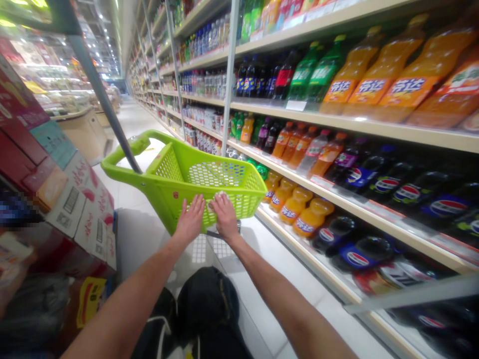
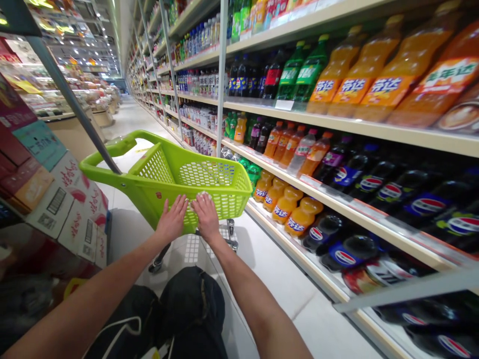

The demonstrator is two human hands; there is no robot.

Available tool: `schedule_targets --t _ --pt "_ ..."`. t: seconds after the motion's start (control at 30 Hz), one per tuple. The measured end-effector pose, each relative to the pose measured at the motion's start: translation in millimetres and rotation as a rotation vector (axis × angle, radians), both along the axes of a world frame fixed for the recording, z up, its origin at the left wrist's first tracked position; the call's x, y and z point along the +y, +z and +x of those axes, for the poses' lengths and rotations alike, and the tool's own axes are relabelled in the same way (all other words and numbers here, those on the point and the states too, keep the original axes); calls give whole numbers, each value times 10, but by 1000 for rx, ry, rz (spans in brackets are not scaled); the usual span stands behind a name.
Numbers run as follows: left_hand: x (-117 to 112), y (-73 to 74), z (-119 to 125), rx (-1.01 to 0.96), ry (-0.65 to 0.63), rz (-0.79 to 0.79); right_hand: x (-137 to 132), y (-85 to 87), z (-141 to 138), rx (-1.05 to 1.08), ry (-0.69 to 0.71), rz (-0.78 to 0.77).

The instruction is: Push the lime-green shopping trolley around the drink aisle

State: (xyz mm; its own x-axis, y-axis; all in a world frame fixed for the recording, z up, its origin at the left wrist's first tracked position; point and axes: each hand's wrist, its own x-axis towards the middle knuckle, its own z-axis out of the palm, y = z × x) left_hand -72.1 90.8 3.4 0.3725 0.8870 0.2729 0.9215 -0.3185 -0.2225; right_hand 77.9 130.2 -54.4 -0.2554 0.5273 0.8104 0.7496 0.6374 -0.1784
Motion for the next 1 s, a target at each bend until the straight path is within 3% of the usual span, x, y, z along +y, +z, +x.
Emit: schedule_targets --t 0.07,0.13,0.2,0.37,0.43,0.53,0.7,0.8,0.87,1.0 --pt "15 41 -44 -8 21 27 65 194 -70 14 -20 16" --pt "12 62 -85 -13 35 38 131 232 -124 5 -22 -1" --pt "-9 52 -122 -15 39 26 162 109 -153 -25 -2 -39" --pt "-104 -83 -197 -14 40 -9 36 -424 -147 -129 47 -132" --pt "-140 -134 -222 -13 40 -11 -43 -503 -149 -147 65 -147" --pt "-173 -146 -264 -24 48 0 -109 -349 -204 -103 96 -86" --pt "-151 5 -346 -42 96 63 -34 254 -398 3 61 13" --pt "-125 80 -389 -37 109 87 58 363 -478 -4 44 -10" --pt "-120 80 -411 -30 110 85 102 254 -497 -33 53 -18" --pt "-150 -12 -441 -20 105 64 87 -184 -475 -99 72 -35"
